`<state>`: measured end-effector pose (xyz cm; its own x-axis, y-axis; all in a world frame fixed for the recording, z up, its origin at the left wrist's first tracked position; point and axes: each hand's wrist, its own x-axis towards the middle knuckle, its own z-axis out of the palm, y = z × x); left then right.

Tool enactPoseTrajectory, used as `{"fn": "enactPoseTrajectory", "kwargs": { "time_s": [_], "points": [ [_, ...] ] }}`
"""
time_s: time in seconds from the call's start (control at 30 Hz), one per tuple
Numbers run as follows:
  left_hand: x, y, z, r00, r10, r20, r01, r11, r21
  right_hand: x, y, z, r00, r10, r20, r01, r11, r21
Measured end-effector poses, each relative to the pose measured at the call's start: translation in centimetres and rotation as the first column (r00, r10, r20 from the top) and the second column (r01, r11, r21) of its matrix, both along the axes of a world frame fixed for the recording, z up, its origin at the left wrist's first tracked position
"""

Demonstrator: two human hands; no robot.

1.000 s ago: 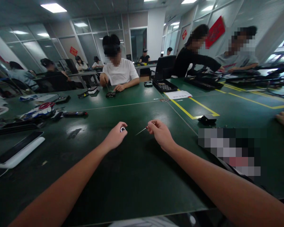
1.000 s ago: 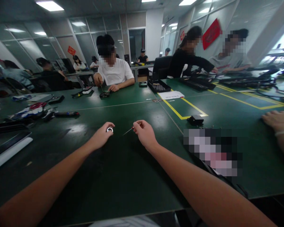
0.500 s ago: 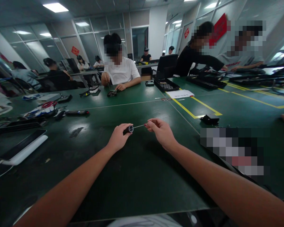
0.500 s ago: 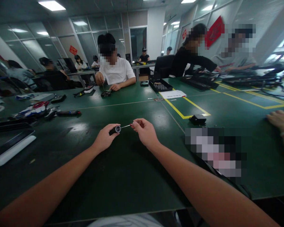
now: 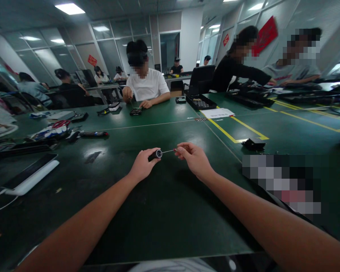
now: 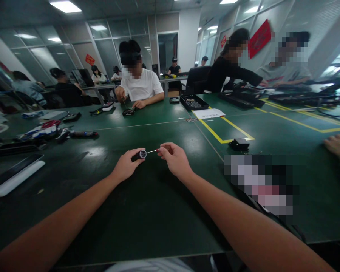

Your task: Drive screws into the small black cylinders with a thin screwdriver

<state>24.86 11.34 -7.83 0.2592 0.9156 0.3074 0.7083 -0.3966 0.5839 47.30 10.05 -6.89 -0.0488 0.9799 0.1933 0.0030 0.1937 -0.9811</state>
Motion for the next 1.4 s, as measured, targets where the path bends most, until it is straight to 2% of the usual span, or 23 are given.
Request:
{"fn": "enactPoseTrajectory", "kwargs": {
  "time_s": [0.1,0.2,0.33,0.43,0.53,0.7,0.77,0.9,1.03,1.17,1.4],
  "points": [
    [0.0,0.1,0.0,1.000,0.011,0.009,-0.011,1.000,-0.012,0.0,0.0,-0.1,0.999,0.039,0.009,-0.039,0.999,0.025],
    [-0.1,0.2,-0.2,1.000,0.016,0.020,-0.016,1.000,-0.020,0.0,-0.3,0.1,0.995,0.038,0.087,-0.043,0.998,0.053],
    [-0.2,0.2,-0.4,0.999,-0.015,0.037,0.016,1.000,-0.019,-0.2,-0.9,0.4,0.961,-0.010,0.275,-0.007,0.998,0.062],
    [-0.1,0.1,-0.4,0.998,-0.036,0.054,0.037,0.999,-0.028,-0.5,-1.3,0.4,0.939,-0.073,0.337,0.047,0.995,0.085],
    [-0.2,0.0,-0.3,0.997,-0.040,0.064,0.043,0.998,-0.037,-0.7,-1.5,0.2,0.943,-0.099,0.317,0.068,0.992,0.108],
    [-0.4,0.1,-0.6,0.994,-0.026,0.104,0.028,0.999,-0.019,-0.7,-1.6,0.1,0.954,-0.035,0.297,0.000,0.993,0.119],
    [-0.3,0.1,-0.6,0.994,-0.038,0.105,0.040,0.999,-0.014,-0.7,-1.7,0.2,0.945,-0.046,0.323,0.007,0.993,0.119],
    [-0.2,0.0,-0.5,0.996,-0.057,0.065,0.057,0.998,-0.008,-0.7,-1.9,0.4,0.923,-0.112,0.368,0.060,0.987,0.151],
    [-0.2,-0.1,-0.3,0.998,-0.053,0.045,0.053,0.999,-0.003,-0.8,-1.9,0.2,0.927,-0.110,0.359,0.065,0.989,0.135],
    [-0.2,-0.1,-0.2,0.997,-0.041,0.059,0.040,0.999,0.007,-0.8,-1.7,0.1,0.946,-0.142,0.290,0.089,0.978,0.190],
    [0.1,-0.4,-0.1,0.994,-0.094,-0.047,0.094,0.996,0.004,-0.7,-2.0,0.6,0.944,-0.150,0.296,0.097,0.978,0.184]
  ]
}}
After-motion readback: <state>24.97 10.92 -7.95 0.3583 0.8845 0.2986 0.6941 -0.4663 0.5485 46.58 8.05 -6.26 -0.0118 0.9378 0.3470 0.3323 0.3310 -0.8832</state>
